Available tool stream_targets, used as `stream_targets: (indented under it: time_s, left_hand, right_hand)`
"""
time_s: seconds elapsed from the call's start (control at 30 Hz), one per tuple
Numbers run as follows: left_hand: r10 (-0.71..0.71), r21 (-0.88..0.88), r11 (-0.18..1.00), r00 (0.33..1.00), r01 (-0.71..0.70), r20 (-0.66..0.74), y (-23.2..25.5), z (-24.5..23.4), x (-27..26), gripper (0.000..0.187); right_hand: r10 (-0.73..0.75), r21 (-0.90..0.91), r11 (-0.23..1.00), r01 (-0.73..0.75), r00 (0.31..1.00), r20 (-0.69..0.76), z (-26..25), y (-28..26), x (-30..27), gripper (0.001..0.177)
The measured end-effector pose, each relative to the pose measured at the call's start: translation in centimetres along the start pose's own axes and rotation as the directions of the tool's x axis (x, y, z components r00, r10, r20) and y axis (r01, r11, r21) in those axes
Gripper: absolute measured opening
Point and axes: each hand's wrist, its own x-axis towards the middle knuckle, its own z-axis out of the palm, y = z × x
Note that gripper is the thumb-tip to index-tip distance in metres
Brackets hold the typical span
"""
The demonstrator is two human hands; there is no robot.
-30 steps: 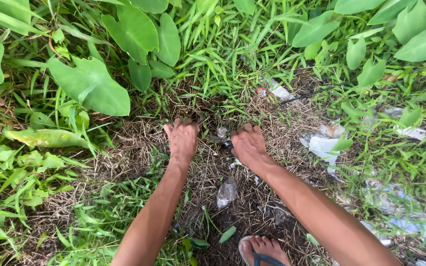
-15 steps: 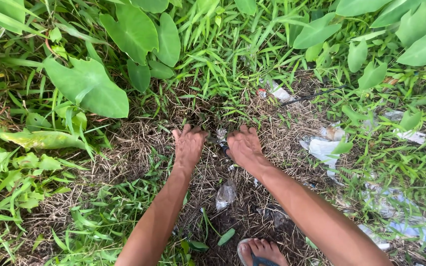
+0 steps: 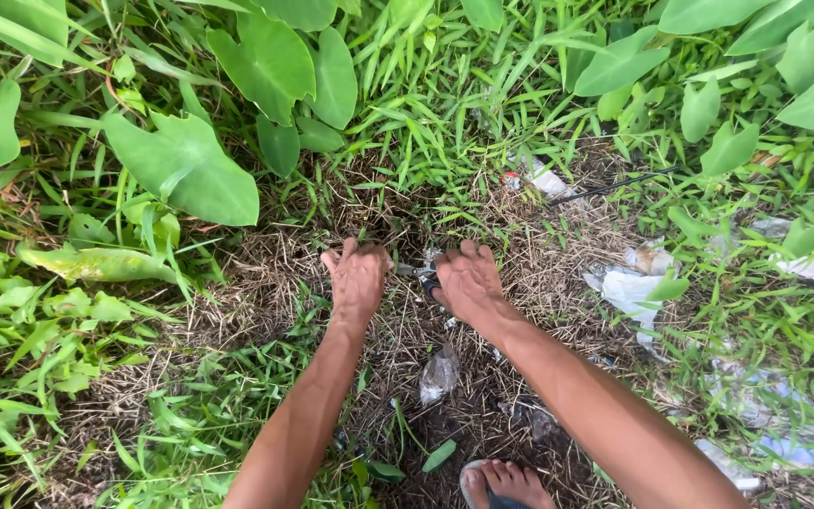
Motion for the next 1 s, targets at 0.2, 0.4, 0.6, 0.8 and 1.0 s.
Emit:
stream_targets:
  time_s: [0.2,0.4,0.6,0.8,1.0]
  left_hand:
    - [0.021,0.008,1.0,0.998,-0.02,-0.056,-2.0,1.7,-0.1,0.022]
    - [-0.109,-0.166,0.979,0.991,0.121,0.079,-1.7,-7.1,-1.4,0.01]
    - [-0.334,0.133,0.939,0.748,0.317,0.573,-4.5,-13.4,-5.5,0.022]
    - [-0.331,0.166,0.942,0.886,0.291,0.326,-6.3,-9.2,-5.4,0.033]
    - [-0.121,0.049,0.992,0.991,0.118,0.055,-1.5,-7.9,-2.2,0.044]
  right_hand:
    - [-0.04,0.457,0.889,-0.039,0.986,0.162,-0.9,-1.5,-0.4,0.025]
    - [0.061,0.69,0.711,-0.138,0.989,0.135,-4.0,-1.3,-2.4,0.039]
    - [-0.035,0.111,0.993,0.031,0.999,0.03,-1.1,2.8,-2.6,0.07]
    - [-0.163,0.108,0.982,0.153,0.983,0.087,-3.7,4.7,-6.6,0.063]
    - [0.179,0.398,0.903,-0.161,0.984,-0.009,-2.9,8.8,-10.3,0.038]
